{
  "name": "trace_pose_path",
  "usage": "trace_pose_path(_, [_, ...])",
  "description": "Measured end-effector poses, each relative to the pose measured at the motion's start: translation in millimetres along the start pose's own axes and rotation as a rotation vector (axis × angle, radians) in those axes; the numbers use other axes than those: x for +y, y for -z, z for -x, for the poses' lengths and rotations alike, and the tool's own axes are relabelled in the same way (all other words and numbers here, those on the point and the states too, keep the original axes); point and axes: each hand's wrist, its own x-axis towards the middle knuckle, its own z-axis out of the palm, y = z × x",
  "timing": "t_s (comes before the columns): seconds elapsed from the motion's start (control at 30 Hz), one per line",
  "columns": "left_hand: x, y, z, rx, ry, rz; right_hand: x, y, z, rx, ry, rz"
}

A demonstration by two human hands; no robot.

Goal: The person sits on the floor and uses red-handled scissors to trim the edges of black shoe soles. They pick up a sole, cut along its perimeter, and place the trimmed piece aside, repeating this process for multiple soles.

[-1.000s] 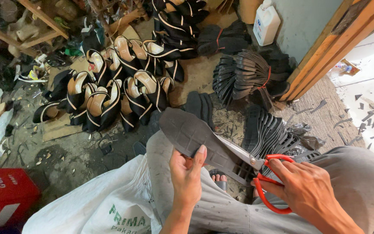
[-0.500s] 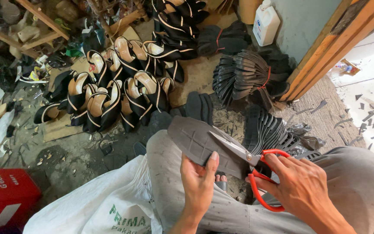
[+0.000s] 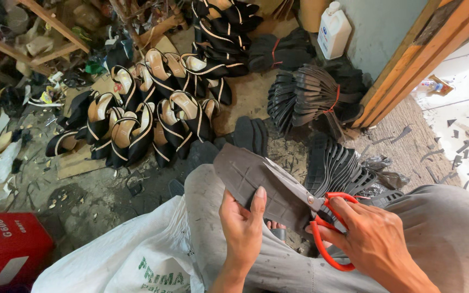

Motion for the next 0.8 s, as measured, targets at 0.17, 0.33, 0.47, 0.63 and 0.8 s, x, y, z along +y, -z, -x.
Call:
trace_pose_path(0.17, [4, 11, -5, -0.065, -0.065, 0.027, 2, 4, 0, -0.247, -0.145, 0.103])
trace_pose_path(0.33, [0, 12, -2, -0.062, -0.079, 0.022, -6, 10, -2, 0.017, -0.025, 0.046])
trace_pose_path(0.47, [-8, 6, 2, -0.032, -0.075, -0.174, -13, 9, -7, 0.129, 0.032, 0.084])
trace_pose_path(0.63, [-9, 12, -2, -0.032, -0.144, -0.112, -7, 7, -4, -0.003, -0.027, 0.055])
trace_pose_path(0.8, [-2, 18, -6, 0.016, -0.176, -0.141, -2, 6, -3, -0.306, -0.170, 0.191])
